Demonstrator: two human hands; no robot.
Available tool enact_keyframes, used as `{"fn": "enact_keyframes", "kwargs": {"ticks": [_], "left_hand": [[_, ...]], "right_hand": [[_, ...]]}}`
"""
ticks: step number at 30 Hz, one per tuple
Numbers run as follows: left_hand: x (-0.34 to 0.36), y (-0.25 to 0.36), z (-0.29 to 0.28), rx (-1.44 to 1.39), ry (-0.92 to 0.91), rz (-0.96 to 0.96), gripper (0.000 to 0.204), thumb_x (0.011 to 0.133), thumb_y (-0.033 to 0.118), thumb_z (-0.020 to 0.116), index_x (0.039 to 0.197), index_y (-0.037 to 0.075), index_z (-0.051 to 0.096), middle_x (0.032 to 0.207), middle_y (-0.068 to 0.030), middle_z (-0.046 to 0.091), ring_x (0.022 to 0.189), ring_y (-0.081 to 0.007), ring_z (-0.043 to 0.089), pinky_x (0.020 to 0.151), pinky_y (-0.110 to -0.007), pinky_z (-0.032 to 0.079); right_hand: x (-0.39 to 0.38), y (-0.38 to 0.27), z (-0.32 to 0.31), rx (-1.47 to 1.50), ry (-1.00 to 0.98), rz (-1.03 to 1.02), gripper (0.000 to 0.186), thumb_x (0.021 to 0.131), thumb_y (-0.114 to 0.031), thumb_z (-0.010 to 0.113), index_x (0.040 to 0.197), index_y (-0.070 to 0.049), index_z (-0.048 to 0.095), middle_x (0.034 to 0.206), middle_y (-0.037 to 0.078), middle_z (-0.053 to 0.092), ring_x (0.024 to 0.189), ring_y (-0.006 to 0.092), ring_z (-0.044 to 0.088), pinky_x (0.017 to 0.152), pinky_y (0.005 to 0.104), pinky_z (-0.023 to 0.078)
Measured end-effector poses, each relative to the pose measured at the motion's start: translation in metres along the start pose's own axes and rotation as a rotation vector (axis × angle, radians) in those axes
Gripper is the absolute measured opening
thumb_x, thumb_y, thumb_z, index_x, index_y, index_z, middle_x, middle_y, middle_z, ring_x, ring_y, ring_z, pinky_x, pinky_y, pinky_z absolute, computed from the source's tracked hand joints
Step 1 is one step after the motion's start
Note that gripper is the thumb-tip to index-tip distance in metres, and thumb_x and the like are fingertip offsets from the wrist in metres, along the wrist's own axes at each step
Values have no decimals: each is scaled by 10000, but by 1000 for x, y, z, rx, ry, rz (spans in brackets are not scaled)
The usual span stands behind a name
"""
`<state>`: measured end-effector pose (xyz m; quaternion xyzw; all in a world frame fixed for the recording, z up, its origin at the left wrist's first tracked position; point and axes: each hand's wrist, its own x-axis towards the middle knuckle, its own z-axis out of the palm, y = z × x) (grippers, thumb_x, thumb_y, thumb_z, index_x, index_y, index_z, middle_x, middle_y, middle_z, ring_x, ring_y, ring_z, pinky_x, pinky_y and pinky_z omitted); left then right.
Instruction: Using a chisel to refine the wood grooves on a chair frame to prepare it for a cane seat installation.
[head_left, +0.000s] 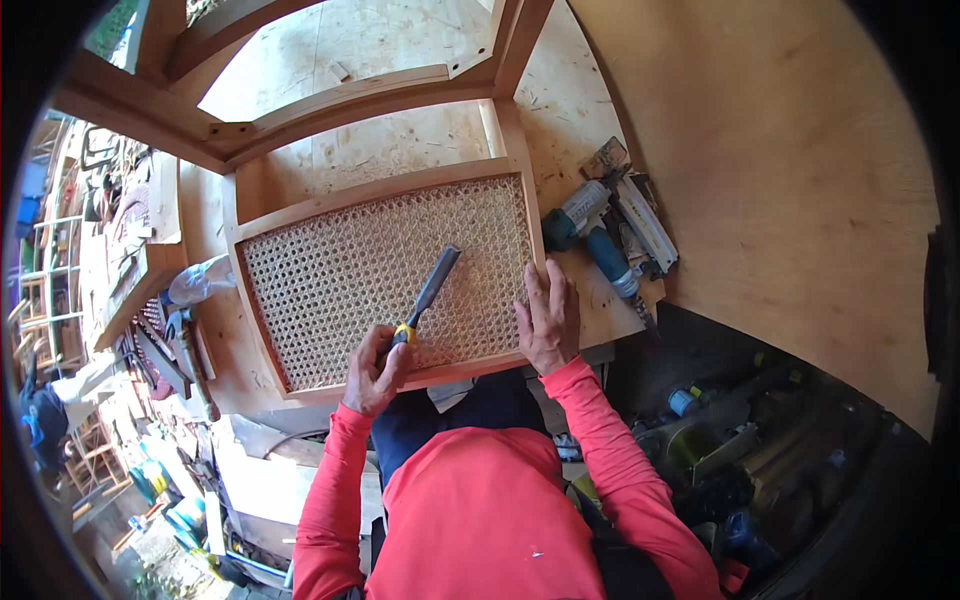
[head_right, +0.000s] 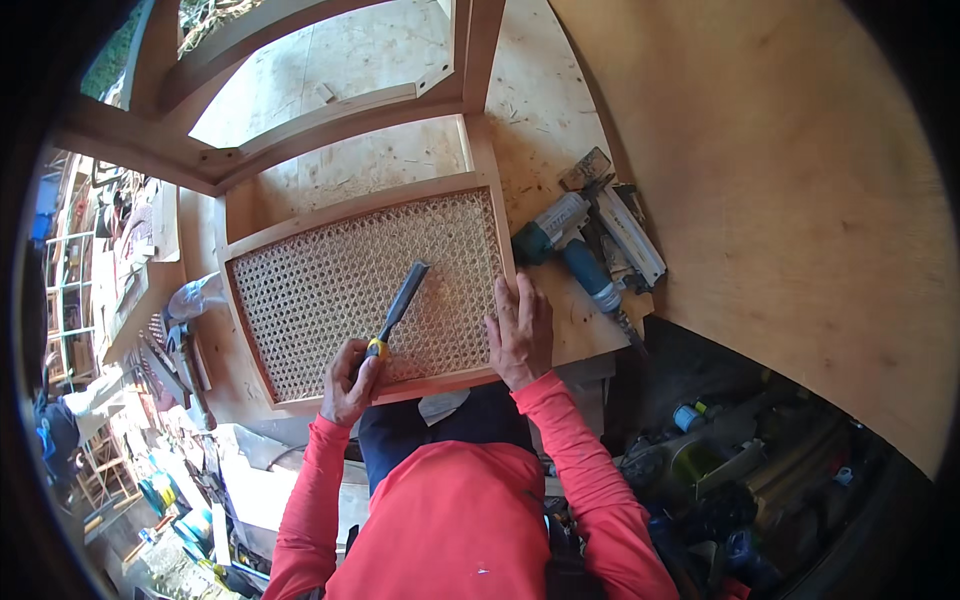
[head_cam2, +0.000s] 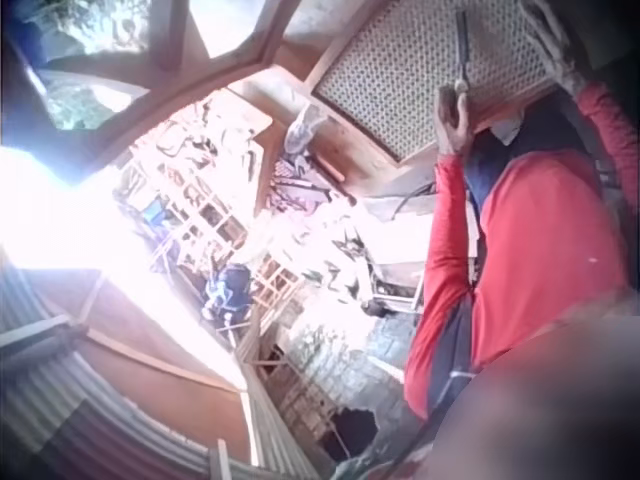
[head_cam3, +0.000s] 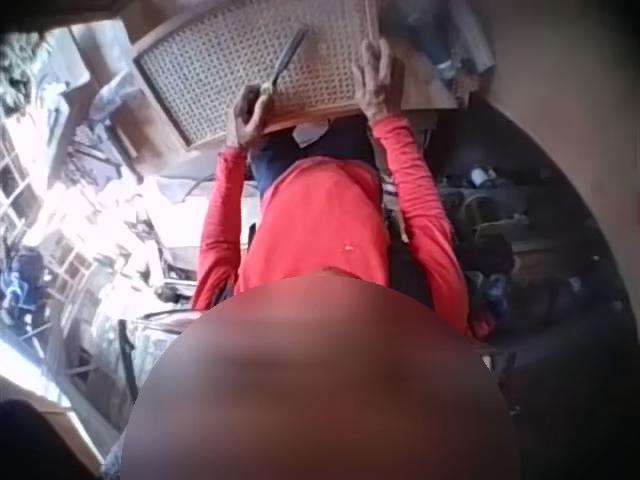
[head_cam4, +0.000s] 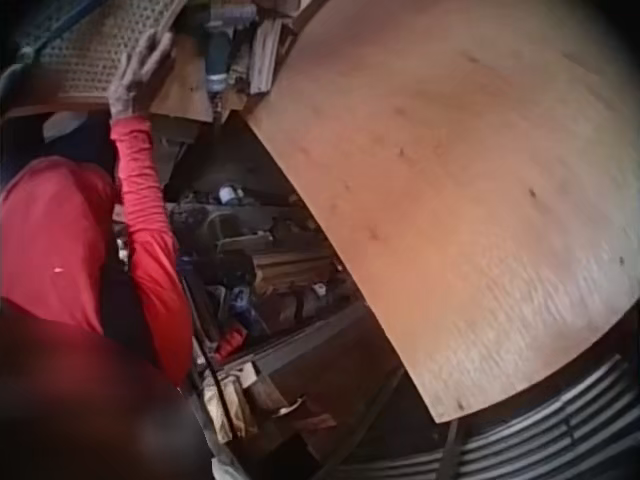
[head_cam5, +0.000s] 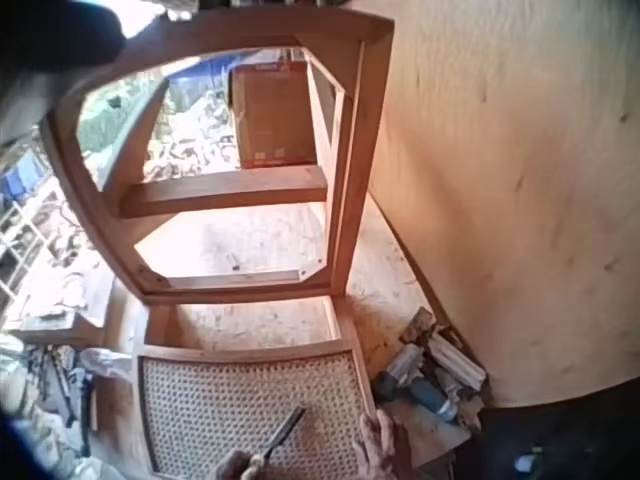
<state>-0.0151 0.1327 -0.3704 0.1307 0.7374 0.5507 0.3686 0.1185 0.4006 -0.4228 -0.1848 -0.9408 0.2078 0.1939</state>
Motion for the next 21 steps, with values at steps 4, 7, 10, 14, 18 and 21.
{"fn": "enact_keyframes", "kwargs": {"ticks": [4, 7, 10, 14, 18, 21], "left_hand": [[2, 1, 2, 33, 11, 3, 202, 1068, 208, 621, 1099, 15, 571, 754, -9, 638, 588, -47, 536, 525, -236, 429], [-4, 0, 2, 4, 44, 14, 194, 1064, 197, 622, 1107, 13, 575, 757, -15, 649, 594, -49, 547, 528, -238, 434], [-5, -9, 5, 7, 93, 114, 164, 1078, 175, 590, 1090, 15, 556, 713, -16, 601, 546, -56, 479, 488, -245, 384], [-11, 3, 3, 210, 69, 154, 285, 1003, 211, 696, 1162, 4, 580, 843, -66, 653, 738, -104, 570, 673, -284, 478], [-25, -11, 4, 195, 237, 246, 270, 995, 195, 707, 1154, 6, 598, 843, -63, 643, 739, -116, 554, 678, -296, 476], [-46, -8, -2, 232, 371, 226, 237, 996, 186, 715, 1116, 4, 620, 833, -49, 616, 726, -106, 540, 654, -283, 462]], "right_hand": [[-6, 8, 2, 73, 24, -11, 643, 904, -114, 729, 1503, -18, 516, 1461, 284, 471, 1270, 473, 529, 1072, 527, 456], [-4, 8, 2, 89, 27, -29, 594, 909, -107, 718, 1469, -14, 542, 1452, 279, 481, 1272, 473, 530, 1075, 525, 457], [5, 7, -7, 74, 73, -90, 520, 916, -86, 691, 1417, -10, 572, 1439, 268, 503, 1277, 470, 530, 1088, 525, 448], [29, -4, -20, 90, 201, -129, 424, 925, -66, 650, 1336, 21, 597, 1444, 242, 527, 1297, 450, 529, 1109, 523, 433], [77, -22, 5, 32, 121, -275, 593, 935, -174, 694, 1449, 51, 506, 1511, 237, 498, 1409, 429, 475, 1190, 518, 378], [97, -35, 29, -107, 91, -253, 713, 941, -288, 711, 1507, 55, 448, 1542, 242, 466, 1455, 443, 420, 1235, 538, 317]]}}
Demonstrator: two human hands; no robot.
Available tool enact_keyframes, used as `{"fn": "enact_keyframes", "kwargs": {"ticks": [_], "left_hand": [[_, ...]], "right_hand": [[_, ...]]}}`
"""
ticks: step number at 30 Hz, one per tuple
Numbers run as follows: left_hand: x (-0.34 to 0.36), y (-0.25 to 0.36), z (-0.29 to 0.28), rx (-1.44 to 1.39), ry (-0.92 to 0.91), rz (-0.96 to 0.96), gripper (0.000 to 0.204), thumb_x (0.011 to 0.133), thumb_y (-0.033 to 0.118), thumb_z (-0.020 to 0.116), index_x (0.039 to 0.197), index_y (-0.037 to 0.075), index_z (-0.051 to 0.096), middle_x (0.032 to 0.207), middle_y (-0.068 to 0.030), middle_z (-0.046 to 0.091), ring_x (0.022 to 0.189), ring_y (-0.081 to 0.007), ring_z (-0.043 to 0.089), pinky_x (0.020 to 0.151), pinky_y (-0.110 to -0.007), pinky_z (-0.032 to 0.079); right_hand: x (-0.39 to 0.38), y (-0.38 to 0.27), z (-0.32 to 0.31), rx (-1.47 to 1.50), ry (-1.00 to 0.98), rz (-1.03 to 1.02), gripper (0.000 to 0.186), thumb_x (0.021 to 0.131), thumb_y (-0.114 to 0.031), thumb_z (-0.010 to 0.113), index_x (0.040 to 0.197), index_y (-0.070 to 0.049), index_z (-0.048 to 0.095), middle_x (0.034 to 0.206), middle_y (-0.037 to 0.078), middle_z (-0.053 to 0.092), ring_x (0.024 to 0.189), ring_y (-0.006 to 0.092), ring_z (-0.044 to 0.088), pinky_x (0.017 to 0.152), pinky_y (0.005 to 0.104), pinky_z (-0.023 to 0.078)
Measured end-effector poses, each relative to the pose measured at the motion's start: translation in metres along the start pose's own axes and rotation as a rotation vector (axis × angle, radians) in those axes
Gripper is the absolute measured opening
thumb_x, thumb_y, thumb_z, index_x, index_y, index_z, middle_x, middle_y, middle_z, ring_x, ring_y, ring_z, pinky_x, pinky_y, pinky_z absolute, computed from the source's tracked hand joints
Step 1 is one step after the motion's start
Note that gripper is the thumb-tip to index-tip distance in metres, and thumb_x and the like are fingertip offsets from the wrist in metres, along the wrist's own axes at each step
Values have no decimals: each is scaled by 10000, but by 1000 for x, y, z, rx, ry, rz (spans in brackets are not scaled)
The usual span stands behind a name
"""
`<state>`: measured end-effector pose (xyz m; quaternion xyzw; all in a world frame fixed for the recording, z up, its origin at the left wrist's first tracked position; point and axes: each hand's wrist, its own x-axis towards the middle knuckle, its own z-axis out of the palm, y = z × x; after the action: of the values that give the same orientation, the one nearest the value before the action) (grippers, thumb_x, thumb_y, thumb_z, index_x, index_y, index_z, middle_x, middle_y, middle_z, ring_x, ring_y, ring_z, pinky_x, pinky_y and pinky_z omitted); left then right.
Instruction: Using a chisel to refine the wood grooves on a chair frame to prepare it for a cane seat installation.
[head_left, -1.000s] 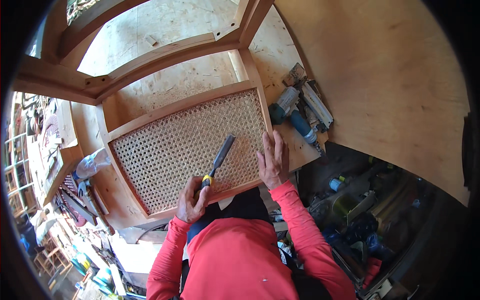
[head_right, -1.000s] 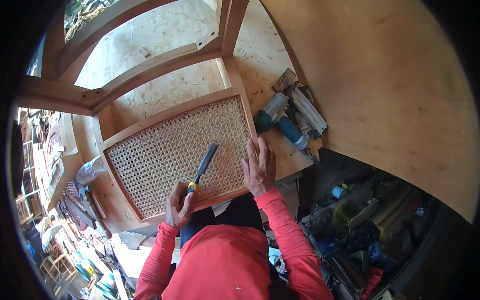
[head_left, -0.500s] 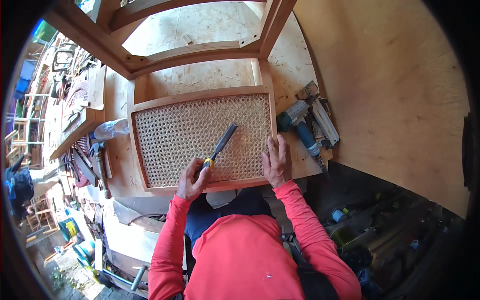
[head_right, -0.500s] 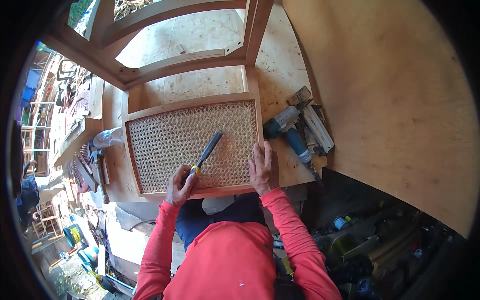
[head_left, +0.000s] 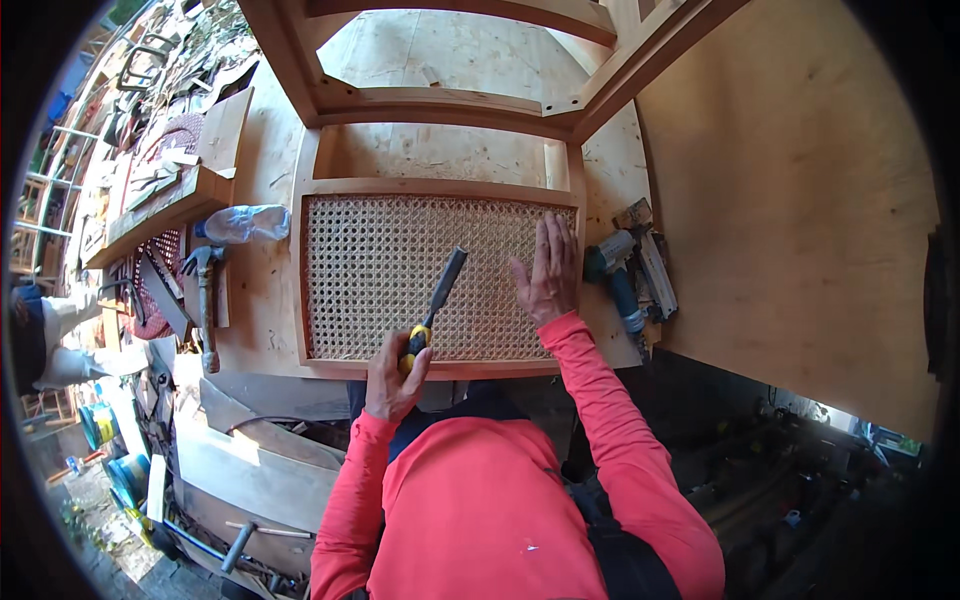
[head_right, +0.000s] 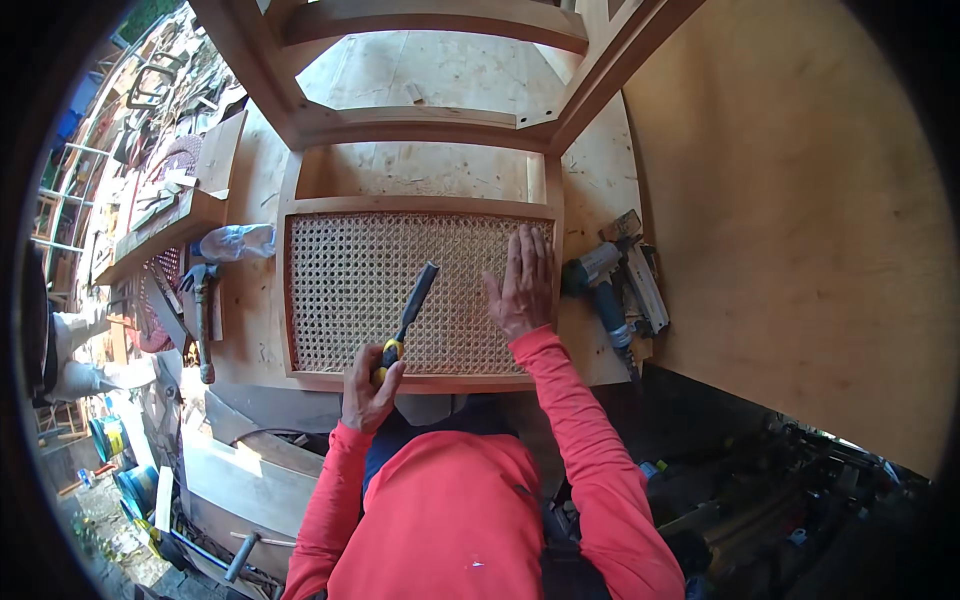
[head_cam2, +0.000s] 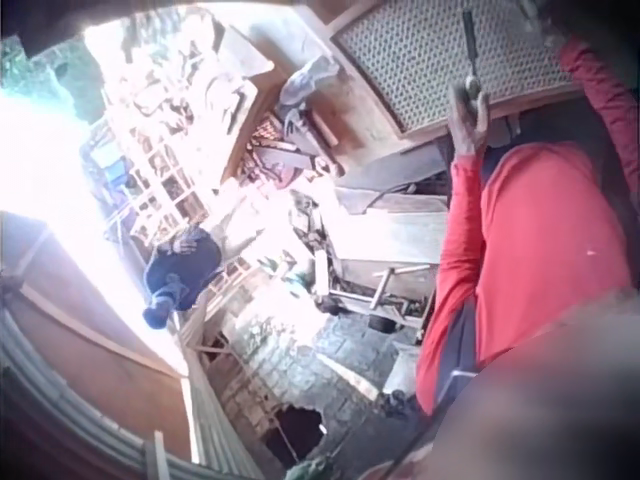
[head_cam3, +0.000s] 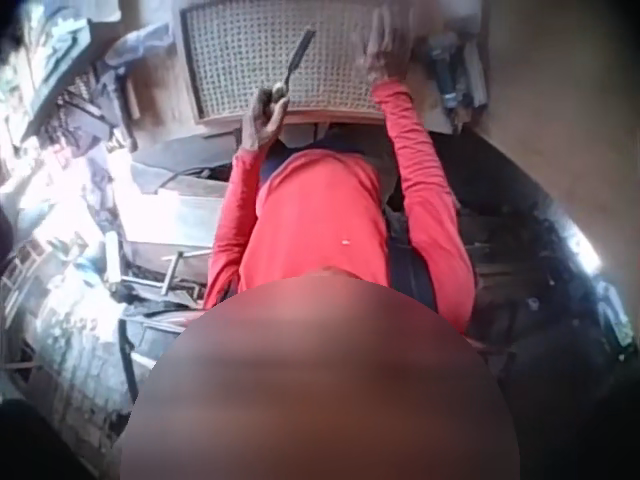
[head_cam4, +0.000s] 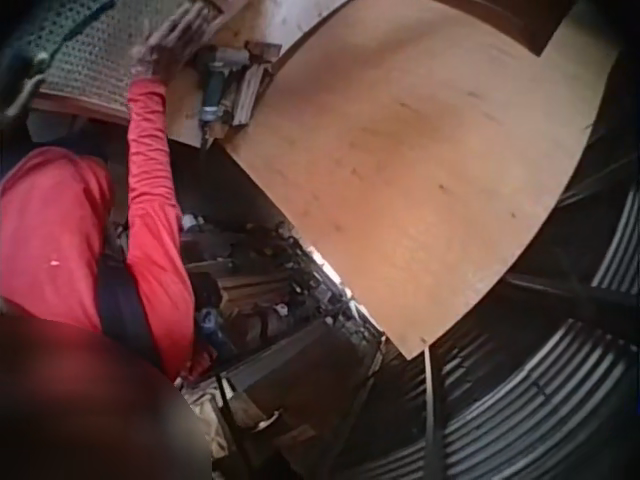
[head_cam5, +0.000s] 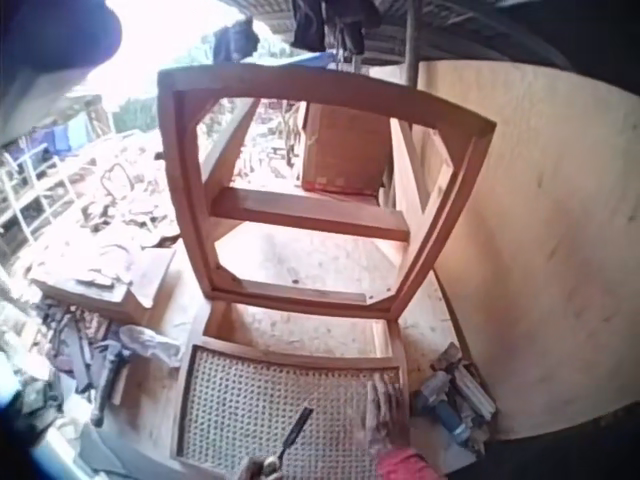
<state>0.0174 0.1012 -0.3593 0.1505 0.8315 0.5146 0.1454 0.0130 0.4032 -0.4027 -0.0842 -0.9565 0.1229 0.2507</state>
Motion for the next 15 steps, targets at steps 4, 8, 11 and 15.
{"fn": "enact_keyframes", "kwargs": {"ticks": [4, 8, 11, 15], "left_hand": [[-12, -11, -21, -37, 96, -66, 189, 1020, 166, 692, 1110, 16, 621, 777, 9, 564, 615, -53, 494, 548, -241, 395], [-14, -17, -35, -105, 84, -149, 157, 1029, 147, 672, 1117, 41, 599, 765, 28, 562, 567, -34, 485, 507, -214, 368], [-12, -16, -30, -172, 66, -196, 148, 1034, 139, 664, 1119, 44, 589, 775, 26, 563, 562, -34, 492, 501, -213, 378], [-14, -17, -24, -237, 65, -227, 141, 1041, 137, 657, 1118, 47, 580, 791, 27, 551, 563, -33, 490, 500, -212, 388]], "right_hand": [[7, -23, 21, -76, 8, 111, 783, 953, -399, 692, 1520, 68, 421, 1590, 293, 373, 1496, 470, 343, 1246, 596, 260], [3, -13, 10, -127, -84, 105, 792, 961, -397, 685, 1531, 73, 398, 1603, 307, 354, 1513, 474, 321, 1255, 608, 232], [-8, 0, 8, -155, -48, 160, 792, 962, -390, 685, 1532, 73, 390, 1626, 300, 335, 1529, 479, 296, 1264, 615, 201], [-9, 2, 5, -121, -120, 142, 801, 948, -379, 703, 1527, 76, 388, 1647, 298, 307, 1537, 487, 279, 1267, 619, 186]]}}
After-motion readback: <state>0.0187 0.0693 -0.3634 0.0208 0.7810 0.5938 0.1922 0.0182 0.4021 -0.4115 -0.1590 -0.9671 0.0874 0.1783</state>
